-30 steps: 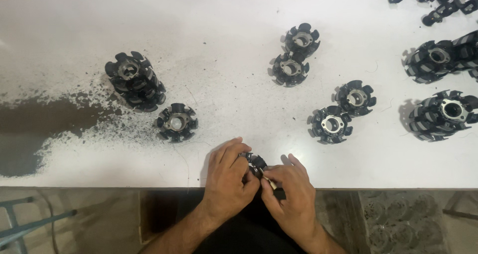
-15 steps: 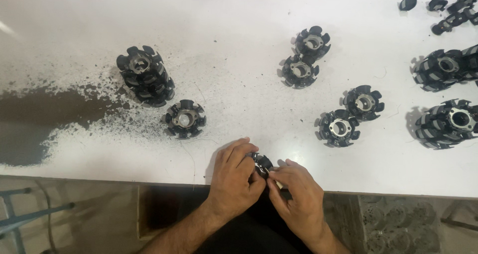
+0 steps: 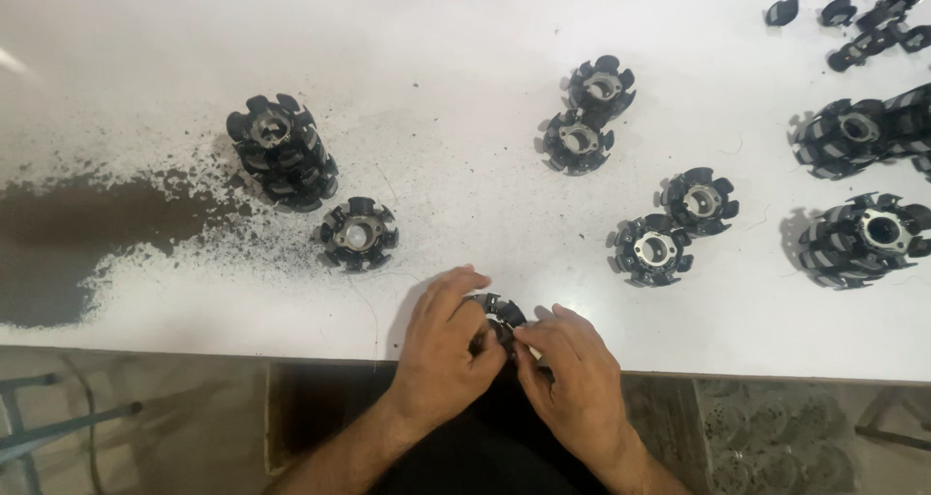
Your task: The person sits at a white workbench assembling omni wheels, fitting black rubber rollers into the slots of wheel hubs one at a time and using a small blade to press and seat each roller. Finished wheel assemblies are set aside on the table as more hubs and rollers are worked on.
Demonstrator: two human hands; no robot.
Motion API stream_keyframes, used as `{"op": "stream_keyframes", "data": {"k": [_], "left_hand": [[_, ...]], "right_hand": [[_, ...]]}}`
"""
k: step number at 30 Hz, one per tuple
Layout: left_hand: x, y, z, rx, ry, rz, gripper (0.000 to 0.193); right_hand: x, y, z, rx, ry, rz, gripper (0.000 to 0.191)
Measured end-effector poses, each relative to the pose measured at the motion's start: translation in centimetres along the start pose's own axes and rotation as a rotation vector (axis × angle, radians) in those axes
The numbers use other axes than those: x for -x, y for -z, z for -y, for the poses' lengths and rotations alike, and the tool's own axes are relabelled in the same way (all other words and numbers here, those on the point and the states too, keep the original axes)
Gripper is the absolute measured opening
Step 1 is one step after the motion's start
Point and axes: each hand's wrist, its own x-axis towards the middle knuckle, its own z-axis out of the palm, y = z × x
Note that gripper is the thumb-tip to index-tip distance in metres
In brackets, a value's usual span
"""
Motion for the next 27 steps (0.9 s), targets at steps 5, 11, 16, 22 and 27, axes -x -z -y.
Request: {"op": "stream_keyframes", "data": {"k": [5,11,16,22,27], "left_hand": [[-1.0,3.7,-0.9,-0.097,0.112,0.062,0.015],[-2.4,2.2,-2.2,-0.333,-0.074,0.355,0.027],[-2.4,1.0,-2.6,-0.404,-0.023,0.344,0.018],[-1.7,1.5,-2.5,-0.239,-0.119,0.118,0.024],[-1.8,1.5,-1.8,-0.168,-0.106,0.074,0.015]], "right_hand": [[0.9,0.4,-0.7,-0.143,-0.122,-0.175,0.020],[0.7,-1.2,-1.3,-0.159,-0.266,-0.135,0.018],[0.7,-0.7,-1.2,-0.150,-0.275,-0.114,0.016],[0.3,-0.1,-1.2,-0.171,-0.165,-0.132,0.017],[0.0,0.0,-1.1,-0.170,-0.169,-0.138,0.017]]}}
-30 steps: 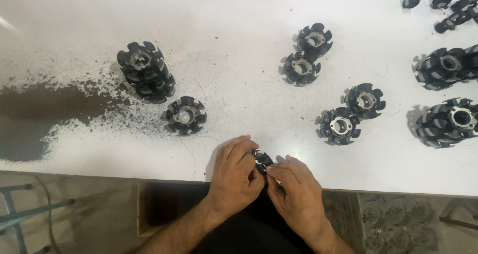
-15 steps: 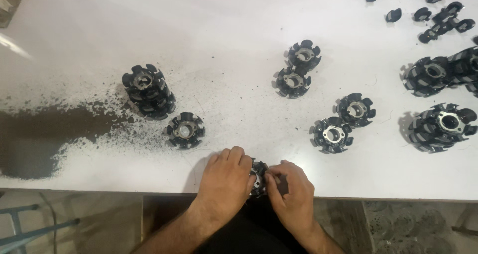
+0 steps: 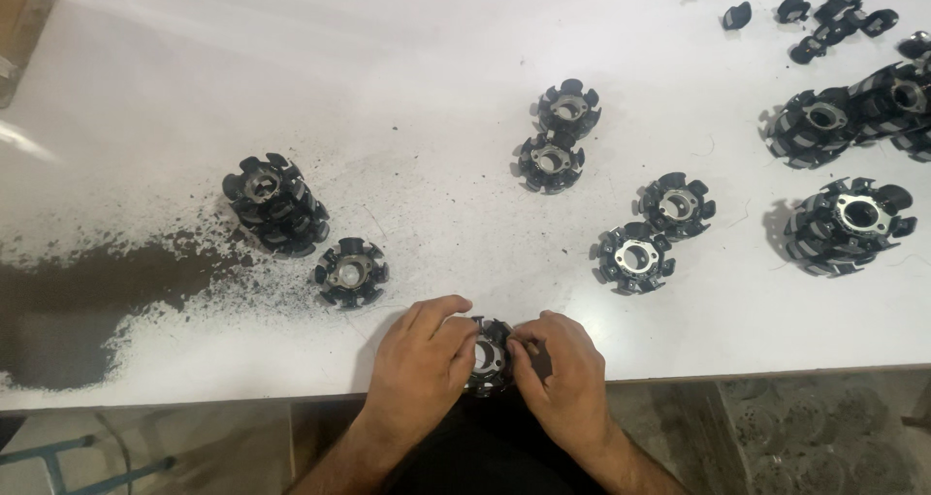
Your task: The person sits at a white workbench assembling omni wheels, fitting black rubber rollers into the slots of wheel hubs one at a time and using a small blade to press and seat each roller. Finished wheel assemblies are set aside on the table as more hubs and rollers are worked on.
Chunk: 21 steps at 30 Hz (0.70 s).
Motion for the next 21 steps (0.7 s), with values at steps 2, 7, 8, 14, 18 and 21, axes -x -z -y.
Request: {"op": "stream_keyframes", "data": {"k": [2,7,8,14,18,21], "left_hand": [[-0.1,0.2,0.4,0.026,-0.012,-0.018,0.014],[-0.1,0.4,0.6,0.028,-0.073,0.081,0.015],[-0.1,0.4,0.4,0.036,-0.085,0.116,0.016],[-0.2,0.0,0.0,0.126,0.156,0.157,0.017],[0.0,0.0,0.3,0.148,0.217,0.209,0.016],[0.3,-0.2,0.3,0.155,0.213,0.218,0.014]], "right_hand": [[-0.1,0.0,0.0,-0.003,-0.017,0.007,0.017],[-0.3,-0.2,-0.4,0.009,-0.008,0.019,0.017],[-0.4,-0.2,-0.6,0.012,-0.003,0.019,0.018],[0.4,-0.2,-0.9,-0.003,0.075,0.019,0.021],[1.2,-0.4,-0.9,0.007,0.150,0.052,0.027],[1.4,-0.7,-1.2,0.021,0.161,0.077,0.029]]}}
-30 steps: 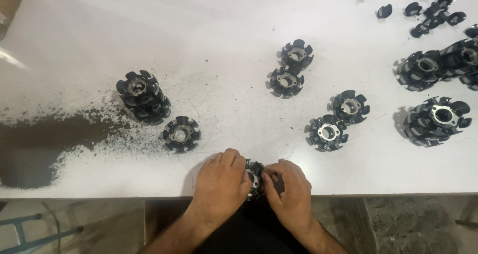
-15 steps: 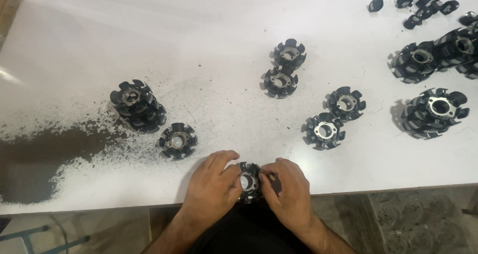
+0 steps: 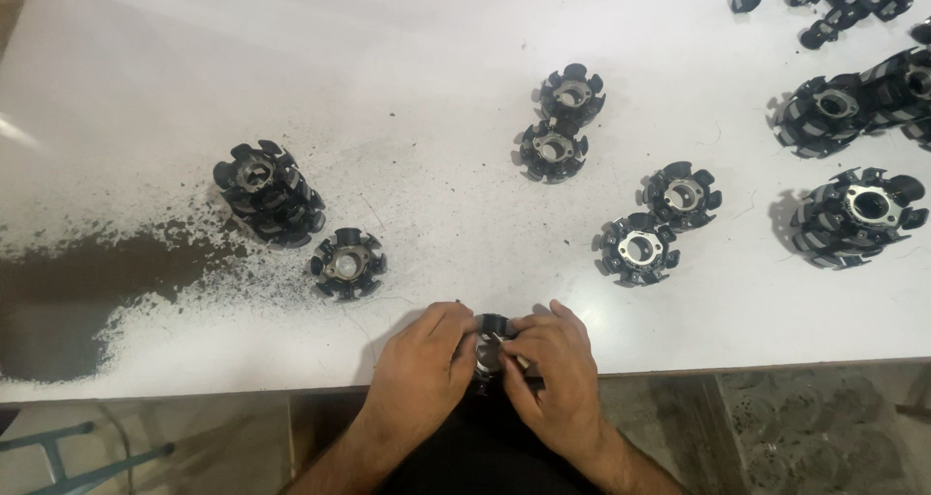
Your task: The person sits at a white workbench assembling omni wheels, fitting black rubber rollers into the slots of wheel hubs one at a time and using a small blade to press and seat each roller. Finished wheel assemblies are set aside on the table as more hubs and rollers are worked on.
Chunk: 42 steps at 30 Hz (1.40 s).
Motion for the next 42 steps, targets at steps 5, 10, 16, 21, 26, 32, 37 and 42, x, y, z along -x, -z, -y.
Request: {"op": "stream_keyframes", "data": {"k": [5,10,16,21,26,32,37,42], "left_hand": [[0.3,-0.3,0.5,0.013,-0.041,-0.060,0.012],[0.7,-0.3,0.9,0.035,-0.016,-0.066,0.014],[1.1,-0.1,1.1,0.037,-0.033,-0.101,0.016],[1.5,0.0,1.6,0.047,-0.033,-0.069,0.016],[1.5,1.5,1.9,0.011,0.008,0.075,0.016],[-1.9,7.7,5.0,-0.621,0.285,-0.269,0.092],[-3.3,7.1,4.6,-0.387,0.361,0.064,0.099],[-0.6,4.8,2.2,-0.106,-0.021,0.359,0.111]], "right_hand": [[0.0,-0.2,-0.4,0.007,0.010,-0.004,0.029],[0.0,-0.4,-0.3,-0.003,0.045,-0.025,0.029],[-0.2,-1.5,0.1,0.035,0.098,-0.069,0.034],[0.0,-2.1,0.4,0.085,0.094,-0.046,0.033],[-2.1,-1.2,-1.0,0.273,0.089,-0.020,0.027],[-2.6,2.9,-2.7,0.242,-0.024,-0.263,0.018],[-1.1,1.7,-1.4,0.072,-0.024,-0.201,0.017],[-0.1,2.0,-0.4,-0.031,-0.078,-0.192,0.018]]}}
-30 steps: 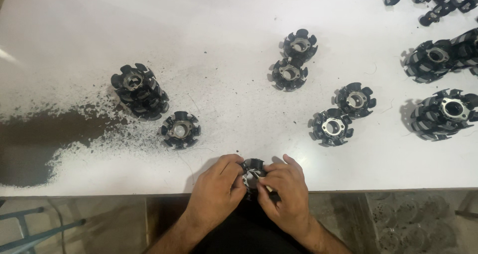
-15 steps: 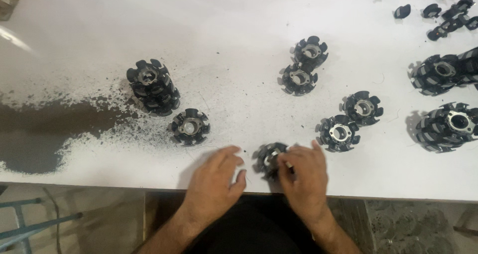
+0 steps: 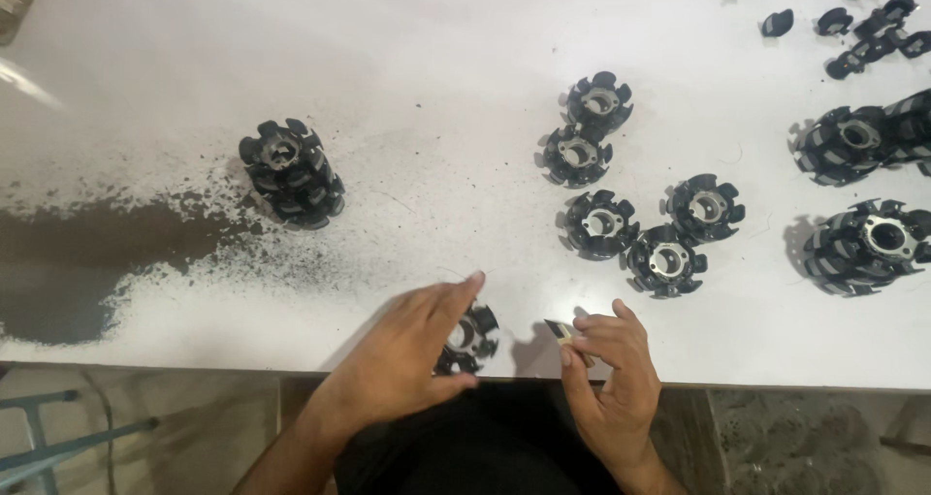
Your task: The person sits at a white workbench assembling omni wheels, fitting black rubber rollers into the slots of wheel hubs one at a time and using a small blade to press and seat each roller. Finished wheel assemblies are set aside on the table as more hubs and rollers are worked on.
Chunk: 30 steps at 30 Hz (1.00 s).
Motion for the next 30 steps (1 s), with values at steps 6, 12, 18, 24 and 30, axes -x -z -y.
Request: {"op": "stream_keyframes", "data": {"k": [6,12,18,24,30], "left_hand": [[1.7,-1.8,-2.3,0.090,-0.158,-0.256,0.069],[1.1,-3.4,-2.5,0.012,0.002,-0.291,0.034],[0.9,-3.1,-2.5,0.043,0.013,-0.351,0.013],[2.9,0.3,-1.5,-0.018,0.138,-0.141,0.009],[4.1,1.2,-3.3,-0.084,-0.017,-0.344,0.023]], "right_hand": [[0.2,-0.6,1.1,-0.011,-0.020,0.051,0.021],[-0.1,-2.7,2.2,0.099,-0.014,0.107,0.023],[-0.5,-2.7,2.1,0.151,-0.002,0.158,0.028],[-0.8,-2.8,1.7,0.138,-0.008,0.183,0.026],[-0.7,-3.2,1.3,0.082,-0.027,0.177,0.023]]}}
